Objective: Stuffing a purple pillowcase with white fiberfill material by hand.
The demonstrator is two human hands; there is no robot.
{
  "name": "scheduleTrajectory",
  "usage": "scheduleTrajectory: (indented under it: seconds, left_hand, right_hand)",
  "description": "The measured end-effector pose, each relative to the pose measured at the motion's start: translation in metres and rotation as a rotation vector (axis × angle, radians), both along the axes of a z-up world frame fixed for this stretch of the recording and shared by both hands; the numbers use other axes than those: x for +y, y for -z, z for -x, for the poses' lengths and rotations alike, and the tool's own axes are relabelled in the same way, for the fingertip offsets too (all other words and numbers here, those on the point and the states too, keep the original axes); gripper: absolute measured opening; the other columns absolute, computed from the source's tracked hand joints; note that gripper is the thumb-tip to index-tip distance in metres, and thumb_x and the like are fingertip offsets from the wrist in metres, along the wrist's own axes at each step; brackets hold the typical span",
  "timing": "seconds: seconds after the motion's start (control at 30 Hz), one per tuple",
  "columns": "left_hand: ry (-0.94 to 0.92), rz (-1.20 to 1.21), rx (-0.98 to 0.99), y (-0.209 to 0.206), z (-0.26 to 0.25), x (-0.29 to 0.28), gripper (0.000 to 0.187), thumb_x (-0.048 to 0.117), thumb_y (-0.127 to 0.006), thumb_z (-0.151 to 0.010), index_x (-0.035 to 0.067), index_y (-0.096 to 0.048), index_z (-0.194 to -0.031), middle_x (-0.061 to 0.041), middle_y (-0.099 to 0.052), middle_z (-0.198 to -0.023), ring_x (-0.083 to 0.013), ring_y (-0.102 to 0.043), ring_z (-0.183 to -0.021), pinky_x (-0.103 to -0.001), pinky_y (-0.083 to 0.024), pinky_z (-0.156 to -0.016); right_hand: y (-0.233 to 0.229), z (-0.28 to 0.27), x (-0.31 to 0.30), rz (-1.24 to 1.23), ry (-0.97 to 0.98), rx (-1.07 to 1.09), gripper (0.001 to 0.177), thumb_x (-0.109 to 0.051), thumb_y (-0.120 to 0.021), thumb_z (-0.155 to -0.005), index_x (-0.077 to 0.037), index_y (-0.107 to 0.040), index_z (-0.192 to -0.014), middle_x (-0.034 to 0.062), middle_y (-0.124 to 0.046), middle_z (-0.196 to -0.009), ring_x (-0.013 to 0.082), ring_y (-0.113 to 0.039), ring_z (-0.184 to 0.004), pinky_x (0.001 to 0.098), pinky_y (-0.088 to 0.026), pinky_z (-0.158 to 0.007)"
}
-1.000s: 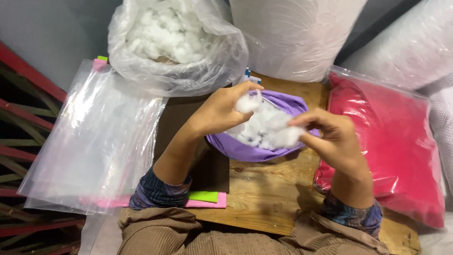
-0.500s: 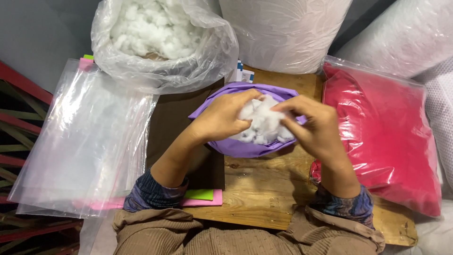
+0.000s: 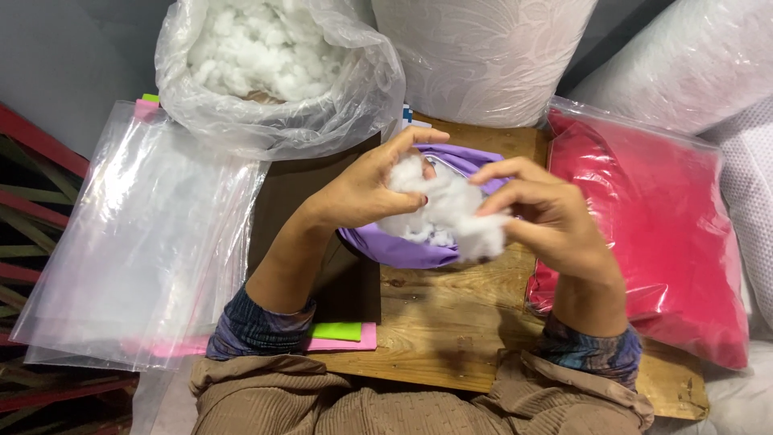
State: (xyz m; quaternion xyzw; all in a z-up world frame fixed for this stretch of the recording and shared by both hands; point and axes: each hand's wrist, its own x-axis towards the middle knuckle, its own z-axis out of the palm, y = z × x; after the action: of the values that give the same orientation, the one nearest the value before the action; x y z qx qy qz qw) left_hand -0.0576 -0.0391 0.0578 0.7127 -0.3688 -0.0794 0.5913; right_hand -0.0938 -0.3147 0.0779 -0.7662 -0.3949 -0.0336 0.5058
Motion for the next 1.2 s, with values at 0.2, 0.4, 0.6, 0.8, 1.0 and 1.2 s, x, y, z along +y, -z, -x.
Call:
scheduleTrajectory:
  seconds: [0.2,0.4,0.6,0.8,1.0,1.2]
  left_hand:
    - [0.035,-0.059,0.067,-0.012,0.010,-0.006,0.068,0.016,-0.074,-0.090,0.013,-0.039,-0.148,0.003,-0.061,-0.088,-0.0062,-0.053,-0.074,-0.020,-0.042,-0.067]
    - [-0.030,-0.120,-0.060,-0.010,0.007,0.000,0.070,0.023,-0.074,-0.081,0.022,-0.044,-0.144,-0.001,-0.066,-0.118,-0.0151,-0.065,-0.106,-0.028,-0.047,-0.093]
    - [-0.004,-0.032,-0.022,-0.006,0.002,0.007,0.069,0.016,-0.071,-0.082,0.013,-0.045,-0.146,-0.008,-0.049,-0.150,-0.0224,-0.043,-0.144,-0.037,-0.030,-0.121]
    - [-0.069,0.471,0.441,0.034,-0.029,-0.007,0.041,0.013,-0.075,-0.089,0.012,-0.061,-0.128,-0.004,-0.072,-0.099,-0.0099,-0.067,-0.082,-0.024,-0.056,-0.065]
    - [-0.252,0.551,0.688,0.023,-0.031,-0.014,0.045,0.022,-0.075,-0.084,0.009,-0.061,-0.124,-0.012,-0.068,-0.101,-0.0234,-0.071,-0.083,-0.038,-0.063,-0.063]
    - [-0.239,0.765,0.727,0.045,-0.038,-0.024,0.034,0.015,-0.081,-0.088,0.007,-0.069,-0.119,-0.015,-0.075,-0.098,-0.0250,-0.077,-0.087,-0.040,-0.065,-0.076]
  right_hand:
    - [0.016,-0.008,0.034,0.076,-0.004,-0.001,0.007,-0.012,-0.070,-0.095,-0.006,-0.072,-0.096,0.0080,-0.075,-0.106,0.0220,-0.072,-0.106,0.0345,-0.056,-0.099]
    - [0.017,-0.005,0.019,0.035,0.237,-0.001,0.007,-0.002,-0.073,-0.089,-0.001,-0.073,-0.096,0.0108,-0.077,-0.101,0.0186,-0.073,-0.094,0.0257,-0.059,-0.084]
    - [0.029,-0.012,-0.013,-0.338,0.391,0.067,0.014,-0.005,-0.070,-0.097,0.001,-0.069,-0.109,0.0109,-0.073,-0.107,0.0152,-0.069,-0.095,0.0242,-0.059,-0.084]
    - [0.036,-0.013,-0.031,-0.421,0.427,0.026,0.018,-0.011,-0.078,-0.096,-0.004,-0.065,-0.107,0.0050,-0.071,-0.101,0.0097,-0.068,-0.089,0.0199,-0.058,-0.082]
    - [0.020,0.005,-0.007,-0.287,0.139,0.089,0.017,-0.009,-0.073,-0.094,-0.002,-0.063,-0.105,0.0079,-0.071,-0.100,0.0124,-0.072,-0.086,0.0219,-0.064,-0.076]
    - [0.017,0.005,0.030,-0.151,0.169,0.161,0.060,0.016,-0.068,-0.077,0.002,-0.064,-0.135,0.0127,-0.069,-0.086,0.0151,-0.065,-0.078,0.0342,-0.060,-0.077]
